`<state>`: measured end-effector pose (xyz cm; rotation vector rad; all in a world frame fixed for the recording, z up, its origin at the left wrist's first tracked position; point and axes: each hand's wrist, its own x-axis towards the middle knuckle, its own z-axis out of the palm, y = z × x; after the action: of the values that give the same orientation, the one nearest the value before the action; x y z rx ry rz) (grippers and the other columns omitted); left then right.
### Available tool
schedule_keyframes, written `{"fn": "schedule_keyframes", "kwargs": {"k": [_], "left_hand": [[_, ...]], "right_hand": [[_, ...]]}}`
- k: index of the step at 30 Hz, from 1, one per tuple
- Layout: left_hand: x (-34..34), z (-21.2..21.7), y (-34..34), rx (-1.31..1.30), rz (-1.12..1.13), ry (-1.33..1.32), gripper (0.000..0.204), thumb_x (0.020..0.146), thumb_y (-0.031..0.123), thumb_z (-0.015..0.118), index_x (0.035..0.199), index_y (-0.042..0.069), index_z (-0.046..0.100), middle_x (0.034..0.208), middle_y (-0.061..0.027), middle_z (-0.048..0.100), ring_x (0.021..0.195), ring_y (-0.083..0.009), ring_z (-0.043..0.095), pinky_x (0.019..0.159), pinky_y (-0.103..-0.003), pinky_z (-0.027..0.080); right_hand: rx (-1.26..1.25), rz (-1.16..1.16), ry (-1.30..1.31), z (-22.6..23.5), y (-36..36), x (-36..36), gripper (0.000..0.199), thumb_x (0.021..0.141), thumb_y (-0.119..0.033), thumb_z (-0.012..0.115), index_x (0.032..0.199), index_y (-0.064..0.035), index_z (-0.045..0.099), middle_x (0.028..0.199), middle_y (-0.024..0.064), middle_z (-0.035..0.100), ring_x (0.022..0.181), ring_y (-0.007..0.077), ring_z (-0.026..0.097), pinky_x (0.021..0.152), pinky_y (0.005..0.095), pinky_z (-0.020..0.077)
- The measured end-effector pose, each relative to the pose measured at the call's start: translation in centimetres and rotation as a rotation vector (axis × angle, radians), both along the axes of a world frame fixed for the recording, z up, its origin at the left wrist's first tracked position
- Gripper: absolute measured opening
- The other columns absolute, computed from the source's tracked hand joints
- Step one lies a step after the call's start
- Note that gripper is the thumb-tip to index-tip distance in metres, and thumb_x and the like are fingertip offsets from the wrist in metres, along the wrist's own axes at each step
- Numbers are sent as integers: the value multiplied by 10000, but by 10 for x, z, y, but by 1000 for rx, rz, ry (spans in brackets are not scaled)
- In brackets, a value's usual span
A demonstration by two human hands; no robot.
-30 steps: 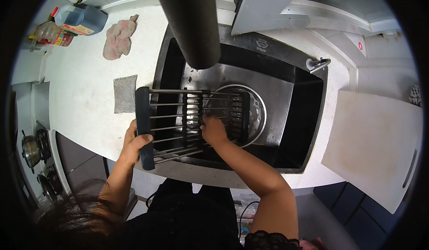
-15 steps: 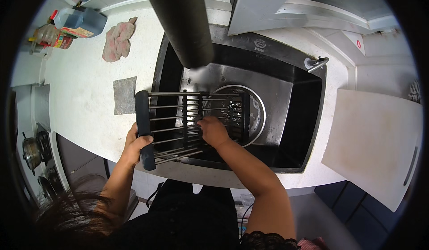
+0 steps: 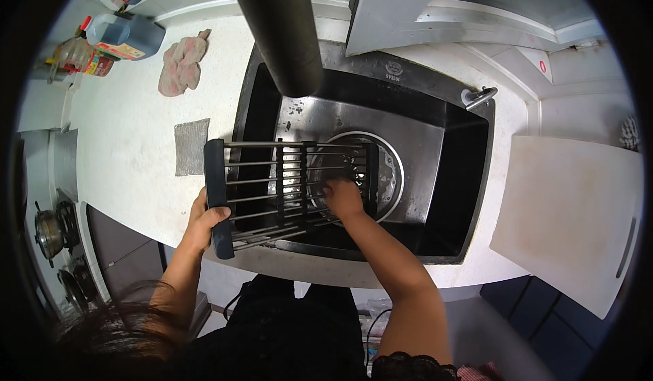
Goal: The person scrubs a metal dish rack with a sponge under running water in a kitchen sink. They repeatedly rinse and scrub different sections of the rack, turning it over to clean all sides.
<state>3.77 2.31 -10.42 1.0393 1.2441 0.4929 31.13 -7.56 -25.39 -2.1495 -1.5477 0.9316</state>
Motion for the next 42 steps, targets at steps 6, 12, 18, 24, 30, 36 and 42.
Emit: {"fn": "schedule_keyframes", "kwargs": {"k": [6, 12, 18, 24, 30, 36, 42], "left_hand": [[0, -3, 2, -5, -30, 13, 363, 656, 149, 648, 986, 27, 557, 962, -44, 472, 915, -163, 450, 863, -294, 361], [0, -3, 1, -1, -16, -18, 362, 658, 140, 650, 987, 32, 546, 943, -36, 470, 896, -158, 448, 844, -289, 363], [-4, -11, 4, -7, -61, -2, 425, 658, 131, 646, 1054, 25, 535, 968, -34, 479, 929, -160, 453, 867, -287, 360], [1, -5, 7, -17, -54, -27, 464, 649, 125, 642, 1087, 22, 531, 984, -30, 482, 938, -157, 450, 864, -282, 359], [-4, -9, 7, -16, -58, -9, 462, 644, 126, 641, 1081, 17, 538, 985, -33, 483, 938, -159, 453, 856, -276, 362], [1, -8, 9, 2, -86, -5, 403, 644, 133, 647, 1023, 32, 556, 970, -34, 482, 922, -158, 454, 855, -275, 360], [-6, -18, 7, 28, -95, -1, 418, 649, 141, 645, 1043, 30, 559, 955, -34, 491, 937, -169, 463, 870, -283, 362]], "right_hand": [[188, -52, 215, -8, 19, -18, 180, 765, -95, 644, 922, -15, 680, 925, 199, 649, 884, 359, 621, 797, 398, 497], [168, -26, 214, 2, 22, -21, 181, 758, -62, 653, 933, -25, 678, 914, 193, 647, 876, 356, 619, 790, 395, 492], [-69, -57, -12, -16, 18, 1, 177, 768, -110, 631, 923, -38, 678, 872, 190, 619, 840, 353, 603, 800, 388, 506], [-67, 119, -539, -40, 6, 24, 191, 740, -144, 650, 897, -38, 672, 917, 228, 647, 875, 348, 641, 802, 404, 519], [-119, 281, 5, 26, 49, 3, 225, 741, -185, 687, 918, -47, 666, 905, 161, 672, 863, 310, 654, 781, 365, 525], [54, 183, 489, 16, 29, -56, 245, 693, -156, 746, 883, -29, 660, 852, 141, 675, 782, 282, 661, 715, 352, 511], [-80, 133, 272, 21, 13, -33, 250, 675, -143, 760, 883, -38, 672, 833, 161, 661, 771, 315, 643, 711, 367, 501]]}}
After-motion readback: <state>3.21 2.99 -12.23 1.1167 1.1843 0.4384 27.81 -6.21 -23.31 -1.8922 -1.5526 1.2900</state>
